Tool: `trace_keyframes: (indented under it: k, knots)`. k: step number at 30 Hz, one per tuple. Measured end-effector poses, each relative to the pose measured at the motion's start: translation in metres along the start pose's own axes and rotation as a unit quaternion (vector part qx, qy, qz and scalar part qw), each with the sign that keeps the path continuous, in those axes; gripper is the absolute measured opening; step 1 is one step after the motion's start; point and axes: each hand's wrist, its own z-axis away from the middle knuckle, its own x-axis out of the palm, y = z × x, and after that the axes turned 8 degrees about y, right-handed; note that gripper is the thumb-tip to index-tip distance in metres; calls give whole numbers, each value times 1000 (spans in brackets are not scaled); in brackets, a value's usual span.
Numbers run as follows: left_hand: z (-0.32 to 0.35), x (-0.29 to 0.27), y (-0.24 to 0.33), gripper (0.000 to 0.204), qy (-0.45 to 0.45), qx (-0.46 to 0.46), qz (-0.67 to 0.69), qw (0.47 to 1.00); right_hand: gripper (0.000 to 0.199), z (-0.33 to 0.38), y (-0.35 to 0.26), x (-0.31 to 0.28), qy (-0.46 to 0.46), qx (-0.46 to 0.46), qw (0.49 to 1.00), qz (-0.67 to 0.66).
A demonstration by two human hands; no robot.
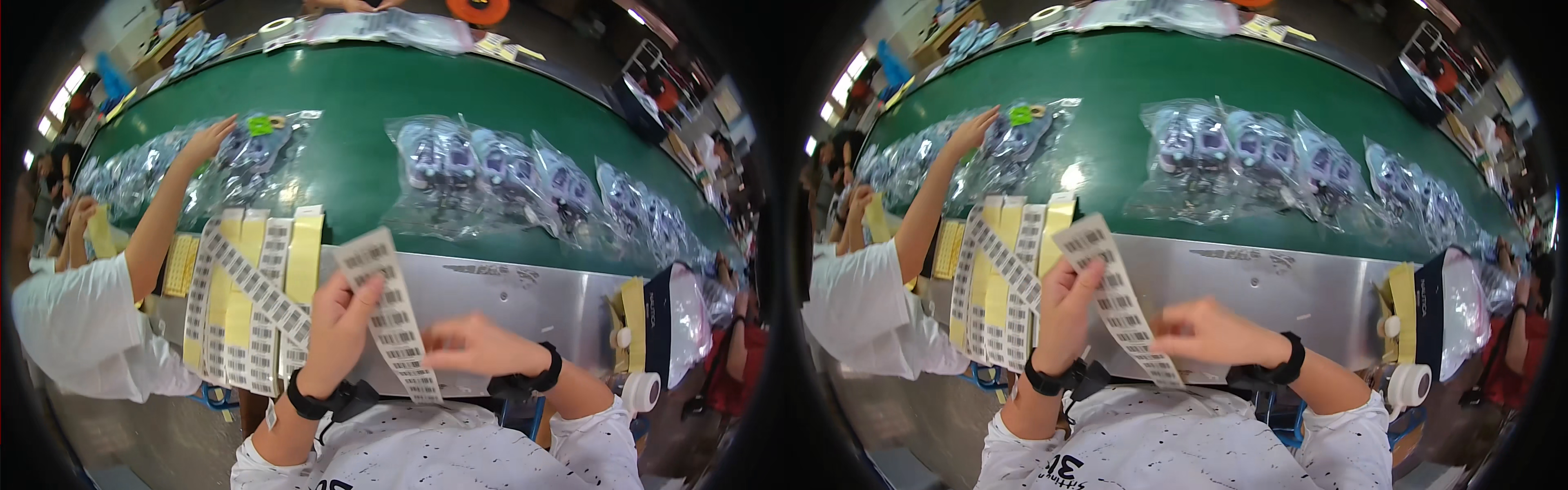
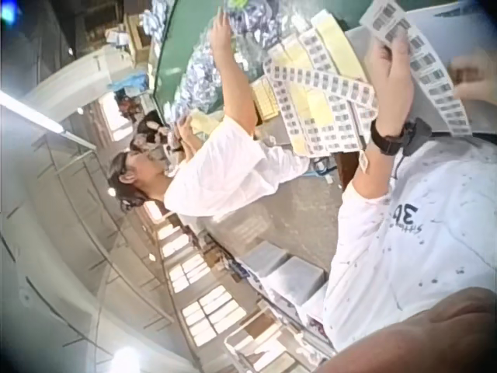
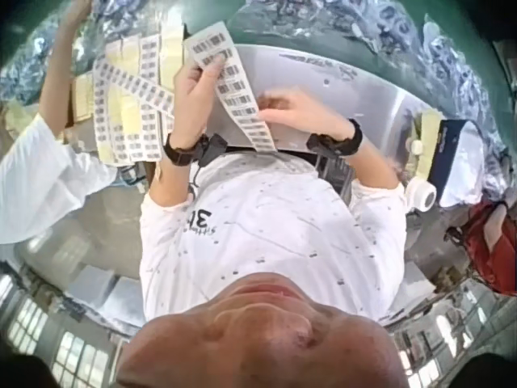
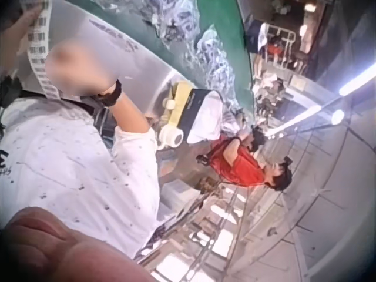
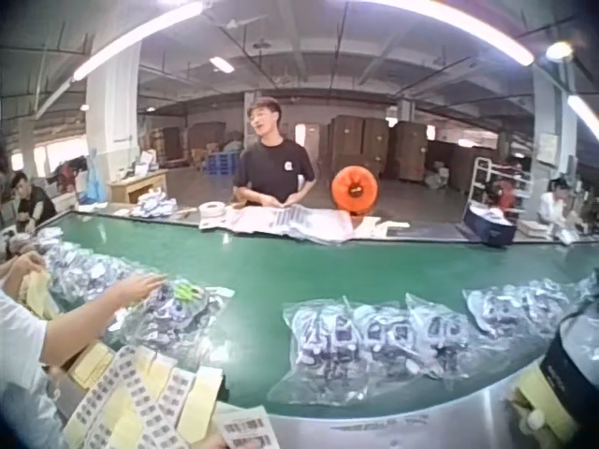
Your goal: The person stands at a green conveyor belt in a warehouse, applying barcode stickers to clear plastic bags containing pairs of slippers. They peel individual labels from a sheet and affix them to the packaging, then move the labeled items along the belt. Coworkers are visible in the background performing similar tasks.
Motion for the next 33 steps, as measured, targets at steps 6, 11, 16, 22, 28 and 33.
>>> trace_keyframes:
  k: [6, 11, 16, 22, 28, 33]
  knots:
    - [-3, 55, -22, 26, -83, -37, -10, 996, 20, -14, 13, -38, 182, 52, 957, -221]
    - [-18, 48, -32, 38, -68, 133, -193, 970, 24, -16, 30, -35, 143, 88, 943, -288]
    - [-19, 52, -28, 30, -75, 30, -168, 982, 24, -18, 38, -36, 158, 65, 956, -239]
    - [-25, 62, -26, 26, -61, -15, -125, 990, 14, -15, 23, -60, 210, -19, 977, -40]
    - [-20, 69, -14, 23, -79, 71, -216, 970, 11, -13, 12, -69, 297, -119, 947, -12]
    - [-23, 71, -16, 23, -78, 66, -208, 973, 13, -14, 11, -65, 368, -224, 892, 136]
